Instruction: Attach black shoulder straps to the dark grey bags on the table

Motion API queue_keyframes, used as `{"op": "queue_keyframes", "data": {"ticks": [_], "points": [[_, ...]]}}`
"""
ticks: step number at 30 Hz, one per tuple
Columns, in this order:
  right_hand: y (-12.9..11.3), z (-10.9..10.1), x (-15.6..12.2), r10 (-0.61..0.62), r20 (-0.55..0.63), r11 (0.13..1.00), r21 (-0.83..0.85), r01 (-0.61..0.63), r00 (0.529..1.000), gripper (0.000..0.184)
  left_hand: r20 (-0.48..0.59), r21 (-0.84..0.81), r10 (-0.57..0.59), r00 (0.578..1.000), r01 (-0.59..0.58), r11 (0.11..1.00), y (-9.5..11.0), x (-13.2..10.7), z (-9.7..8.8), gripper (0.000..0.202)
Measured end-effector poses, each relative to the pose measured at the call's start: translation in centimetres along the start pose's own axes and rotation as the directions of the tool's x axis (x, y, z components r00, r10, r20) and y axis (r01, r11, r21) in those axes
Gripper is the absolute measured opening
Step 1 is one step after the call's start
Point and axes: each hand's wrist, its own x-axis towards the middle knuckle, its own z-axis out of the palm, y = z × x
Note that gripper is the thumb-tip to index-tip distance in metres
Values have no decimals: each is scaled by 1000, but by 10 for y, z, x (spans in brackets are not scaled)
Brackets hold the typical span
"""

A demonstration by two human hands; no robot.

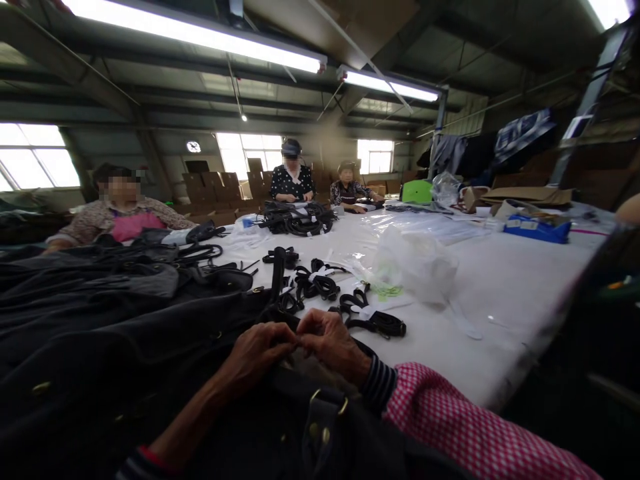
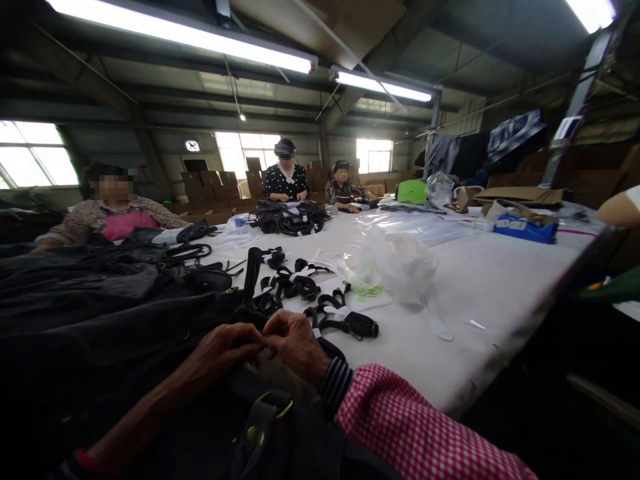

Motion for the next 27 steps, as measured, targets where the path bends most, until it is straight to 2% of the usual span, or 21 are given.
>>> {"op": "queue_keyframes", "data": {"ticks": [2, 3, 4, 7, 10, 12, 14, 16, 21, 23, 25, 27], "points": [[-8, -19, 1, -62, 17, 975, -212, 65, 998, 8, -4, 27, -5, 1000, 5, 1000, 2, 0, 1, 29], [-14, -33, 3, -92, 12, 933, -348, 91, 996, 10, -6, 30, -11, 1000, 11, 999, 3, 0, 1, 30], [-20, -49, 4, -115, -5, 871, -482, 99, 993, 11, -12, 31, -14, 1000, 14, 999, 4, -1, 1, 31], [-33, -103, 7, -111, -94, 630, -777, -3, 989, 13, -27, 21, -24, 999, 24, 999, 6, -2, 1, 31], [-31, -140, 1, -4, -55, 392, -919, -49, 998, 23, -36, 10, -32, 999, 32, 999, 7, -2, 2, 31], [-22, -150, -5, 78, -4, 316, -948, -29, 997, 29, -47, 17, -34, 998, 35, 999, 8, -2, 3, 30], [-13, -152, -9, 106, 8, 307, -951, -25, 994, 29, -51, 32, -37, 998, 39, 999, 7, -2, 3, 29], [-5, -153, -9, 114, -14, 352, -934, -54, 993, 29, -47, 38, -44, 998, 46, 998, 7, -2, 4, 29], [7, -169, 3, 203, -34, 575, -805, -147, 979, 38, -47, 3, -27, 999, 27, 1000, 5, -3, 4, 28], [6, -177, 6, 217, -37, 636, -753, -170, 975, 42, -49, -4, -28, 998, 28, 1000, 5, -3, 4, 27], [-2, -180, 4, 169, -48, 672, -725, -150, 984, 43, -55, -6, -33, 998, 33, 999, 4, -4, 4, 26], [-17, -177, -1, 48, -80, 689, -719, -91, 996, 40, -62, -7, -37, 997, 37, 999, 4, -3, 5, 27]]}}
